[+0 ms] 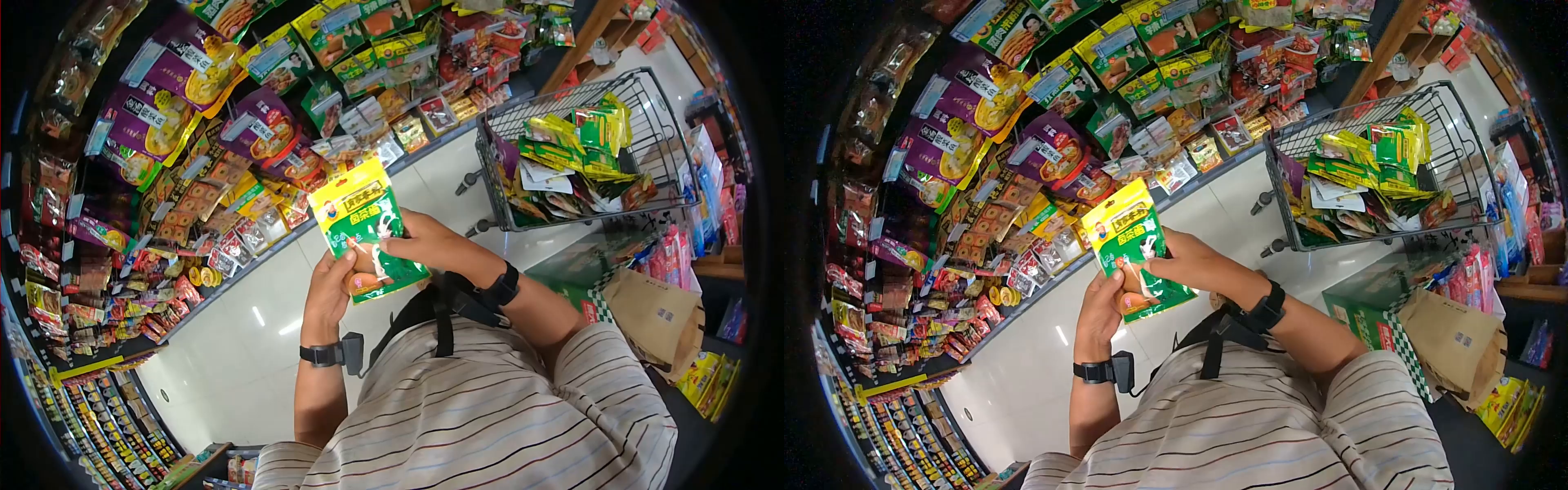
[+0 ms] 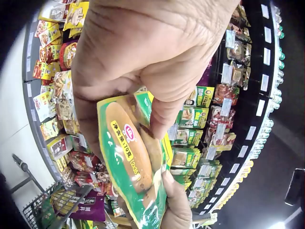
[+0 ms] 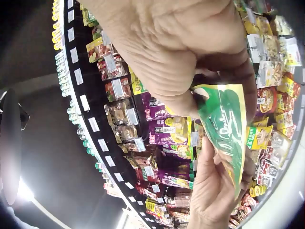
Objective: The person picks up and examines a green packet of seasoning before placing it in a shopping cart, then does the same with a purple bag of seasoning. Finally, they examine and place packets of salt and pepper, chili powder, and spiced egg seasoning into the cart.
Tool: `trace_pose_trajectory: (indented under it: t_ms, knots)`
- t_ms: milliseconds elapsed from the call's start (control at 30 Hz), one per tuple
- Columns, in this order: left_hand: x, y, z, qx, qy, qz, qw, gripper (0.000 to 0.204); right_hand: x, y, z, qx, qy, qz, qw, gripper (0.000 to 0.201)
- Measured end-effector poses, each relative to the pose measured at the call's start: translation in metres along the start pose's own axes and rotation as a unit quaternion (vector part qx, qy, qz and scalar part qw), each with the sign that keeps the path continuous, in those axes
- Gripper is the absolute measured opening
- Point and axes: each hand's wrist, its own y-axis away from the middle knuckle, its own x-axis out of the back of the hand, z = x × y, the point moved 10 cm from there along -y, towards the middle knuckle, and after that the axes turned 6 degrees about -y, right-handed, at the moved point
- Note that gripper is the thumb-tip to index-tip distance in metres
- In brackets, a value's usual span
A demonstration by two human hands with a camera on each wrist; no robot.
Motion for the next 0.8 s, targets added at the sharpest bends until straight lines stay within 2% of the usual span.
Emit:
trace_pose_trajectory:
  t_ms: [100,233,433,533,667,800]
  knots:
    - [-0.006,-0.016,-0.015,0.025,-0.009,0.002,1.0,0.039,0.026,0.005,0.019,-0.021,-0.054,0.04,0.998,0.046]
    - [-0.022,-0.036,-0.029,0.058,-0.017,-0.009,0.998,0.035,0.048,0.011,0.017,-0.021,-0.122,0.064,0.99,0.042]
    - [-0.019,-0.07,-0.033,0.078,-0.053,0.055,0.994,0.033,0.077,-0.003,0.04,-0.031,-0.168,0.067,0.983,0.045]
    - [-0.026,-0.088,-0.033,0.096,-0.056,0.064,0.992,0.032,0.097,-0.012,0.052,-0.045,-0.152,0.066,0.985,0.046]
    - [-0.038,-0.115,-0.037,0.119,-0.044,0.039,0.991,0.03,0.124,-0.023,0.06,-0.05,-0.14,0.076,0.986,0.045]
    - [-0.04,-0.141,-0.05,0.142,-0.053,0.055,0.987,0.03,0.152,-0.034,0.079,-0.058,-0.143,0.089,0.984,0.045]
